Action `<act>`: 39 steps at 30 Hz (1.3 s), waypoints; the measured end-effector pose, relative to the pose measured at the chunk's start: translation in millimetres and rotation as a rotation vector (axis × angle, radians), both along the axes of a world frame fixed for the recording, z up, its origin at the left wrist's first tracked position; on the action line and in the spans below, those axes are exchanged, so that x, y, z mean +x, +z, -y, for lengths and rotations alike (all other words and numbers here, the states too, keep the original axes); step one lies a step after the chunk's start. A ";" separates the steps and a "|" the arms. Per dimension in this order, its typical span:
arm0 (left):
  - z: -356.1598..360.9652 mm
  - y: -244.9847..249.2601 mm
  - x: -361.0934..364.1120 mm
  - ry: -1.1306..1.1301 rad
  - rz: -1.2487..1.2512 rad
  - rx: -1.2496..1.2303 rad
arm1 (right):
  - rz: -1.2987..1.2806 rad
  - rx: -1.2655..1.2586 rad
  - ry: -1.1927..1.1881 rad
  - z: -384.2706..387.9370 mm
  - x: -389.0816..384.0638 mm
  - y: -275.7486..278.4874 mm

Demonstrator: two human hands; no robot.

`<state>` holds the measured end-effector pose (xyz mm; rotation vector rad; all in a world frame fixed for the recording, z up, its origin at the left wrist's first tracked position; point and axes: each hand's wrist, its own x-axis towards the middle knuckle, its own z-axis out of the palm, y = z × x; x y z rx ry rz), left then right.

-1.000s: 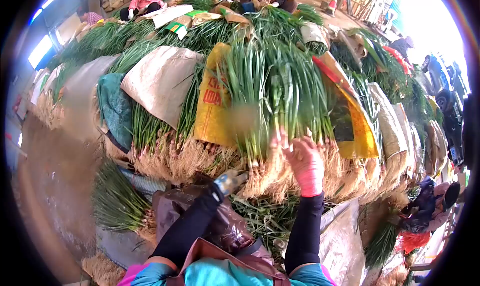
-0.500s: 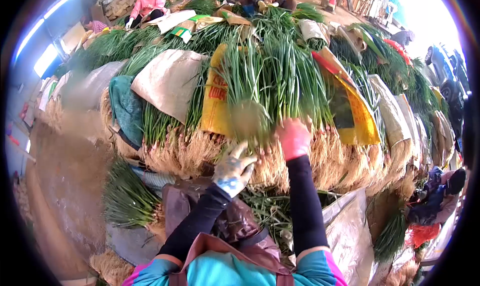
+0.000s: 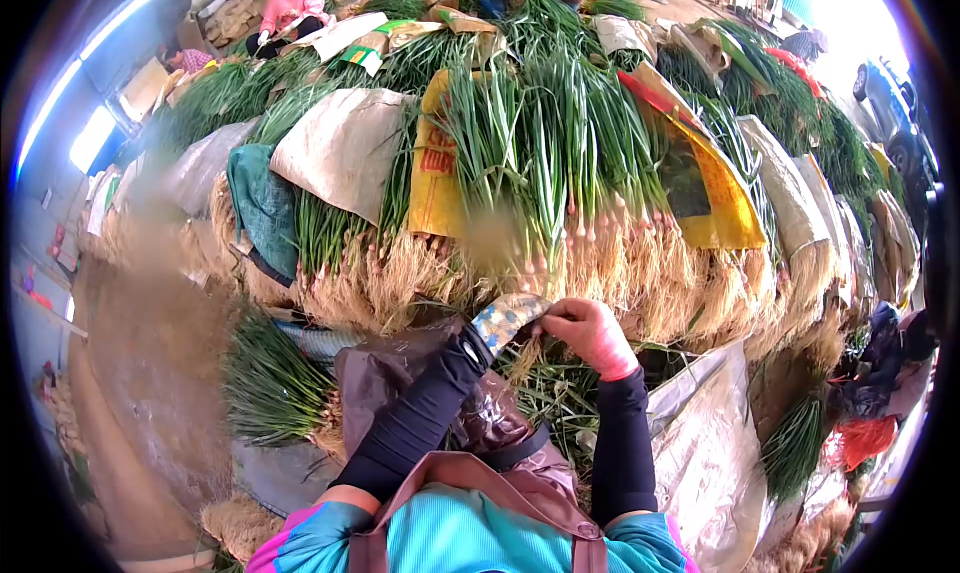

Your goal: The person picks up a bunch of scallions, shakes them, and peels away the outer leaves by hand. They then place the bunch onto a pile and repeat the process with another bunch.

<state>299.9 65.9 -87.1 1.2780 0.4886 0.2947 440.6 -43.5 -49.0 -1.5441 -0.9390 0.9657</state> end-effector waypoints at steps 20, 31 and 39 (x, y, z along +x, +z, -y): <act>26.4 -18.6 -37.7 0.063 -0.170 -0.011 | 0.339 0.232 -0.308 -26.6 -36.6 -25.7; 30.6 -2.4 -53.3 0.126 0.024 -0.281 | -0.465 0.154 -0.139 -37.9 -47.8 1.1; 62.4 -15.2 -47.8 0.076 0.023 -0.477 | -0.570 0.189 -0.329 1.5 -55.1 -23.0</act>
